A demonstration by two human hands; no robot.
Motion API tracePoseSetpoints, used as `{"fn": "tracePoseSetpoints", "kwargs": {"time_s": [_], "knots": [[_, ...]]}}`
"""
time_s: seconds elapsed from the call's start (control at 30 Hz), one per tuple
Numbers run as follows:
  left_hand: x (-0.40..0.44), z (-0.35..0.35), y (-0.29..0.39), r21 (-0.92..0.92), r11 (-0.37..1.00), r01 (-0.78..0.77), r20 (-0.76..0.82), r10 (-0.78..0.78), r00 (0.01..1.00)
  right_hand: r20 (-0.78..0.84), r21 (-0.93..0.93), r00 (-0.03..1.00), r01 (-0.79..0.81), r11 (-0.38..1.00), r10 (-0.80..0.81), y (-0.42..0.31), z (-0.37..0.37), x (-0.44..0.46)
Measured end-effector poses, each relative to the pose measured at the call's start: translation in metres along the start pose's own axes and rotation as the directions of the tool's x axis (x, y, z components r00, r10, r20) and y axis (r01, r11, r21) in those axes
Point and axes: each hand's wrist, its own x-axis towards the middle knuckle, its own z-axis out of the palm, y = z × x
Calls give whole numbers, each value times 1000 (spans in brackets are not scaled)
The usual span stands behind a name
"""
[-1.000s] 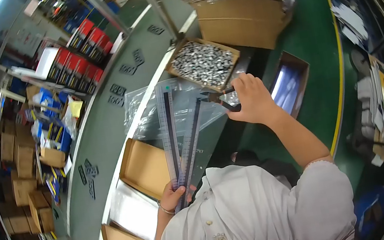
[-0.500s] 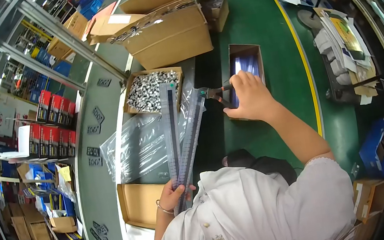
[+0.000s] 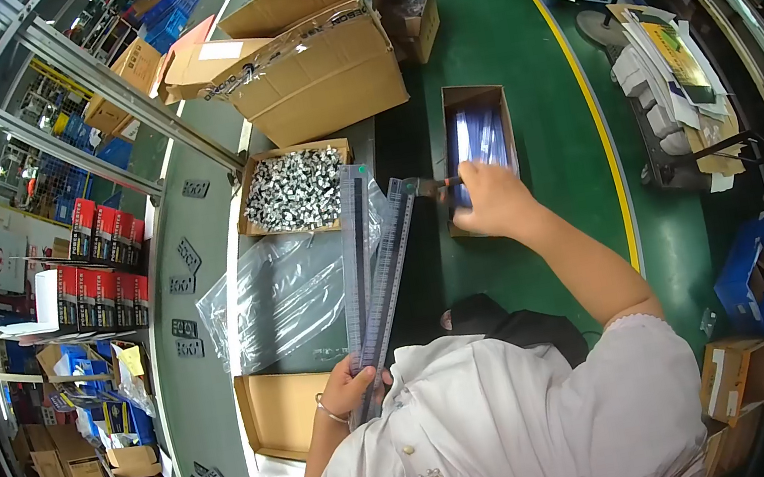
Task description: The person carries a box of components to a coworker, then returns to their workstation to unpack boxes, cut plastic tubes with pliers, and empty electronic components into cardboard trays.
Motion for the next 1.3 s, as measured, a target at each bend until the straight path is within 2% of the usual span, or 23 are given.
{"fn": "tracePoseSetpoints", "kwargs": {"time_s": [0.03,0.1,0.17,0.2,0.23,0.3,0.33,0.37,0.43,0.57,0.63,0.7,0.83,0.9,0.97,1.07,1.17,1.2,1.23,1.3], "knots": [[3,-1,0,6,1000,4,6,-4,1000,1,129,999,-53,990,53,4,5,2],[12,1,0,-13,1000,-17,28,18,999,-43,174,997,-60,983,69,6,6,4],[22,1,1,-14,1000,-11,39,11,999,342,357,922,-308,882,183,12,3,9],[25,4,-3,-30,999,-11,24,12,1000,363,414,914,-333,847,181,13,3,9],[29,5,-6,-47,999,-11,9,12,1000,362,413,914,-333,848,183,14,4,9],[44,12,-9,-84,996,-43,-7,43,999,213,386,977,-110,916,28,28,6,24],[45,13,-4,-103,995,-17,-45,12,999,143,309,989,1,951,-47,32,10,31],[47,16,-2,-125,992,9,-81,-19,997,150,316,986,26,948,-77,36,11,37],[57,19,3,-90,996,16,-104,-26,994,89,136,983,145,980,-158,49,7,51],[82,25,21,-14,1000,28,-102,-29,994,123,22,982,142,990,-143,72,-2,73],[90,31,35,-42,996,81,-94,-84,992,153,17,980,130,991,-131,78,-8,85],[106,35,43,-78,993,89,-109,-97,989,170,21,967,189,982,-190,95,-18,99],[122,38,69,12,985,173,-98,-171,980,190,-4,963,195,981,-191,120,-23,115],[126,38,77,114,985,130,-70,-123,990,215,-7,962,175,985,-169,126,-18,120],[131,36,76,67,986,150,-81,-145,986,237,-13,961,153,988,-146,131,-12,124],[138,31,79,59,979,194,-98,-188,977,229,20,965,127,992,-128,139,0,127],[147,26,82,81,977,195,-76,-189,979,419,281,908,-102,954,-27,142,7,129],[148,24,80,32,981,192,-72,-189,979,645,531,758,-352,771,-99,142,-3,134],[149,21,78,-18,982,188,-68,-189,980,736,646,553,-746,161,-389,163,22,128],[149,19,72,-15,982,188,-76,-189,979,646,441,510,-857,-267,-568,174,29,128]]}}
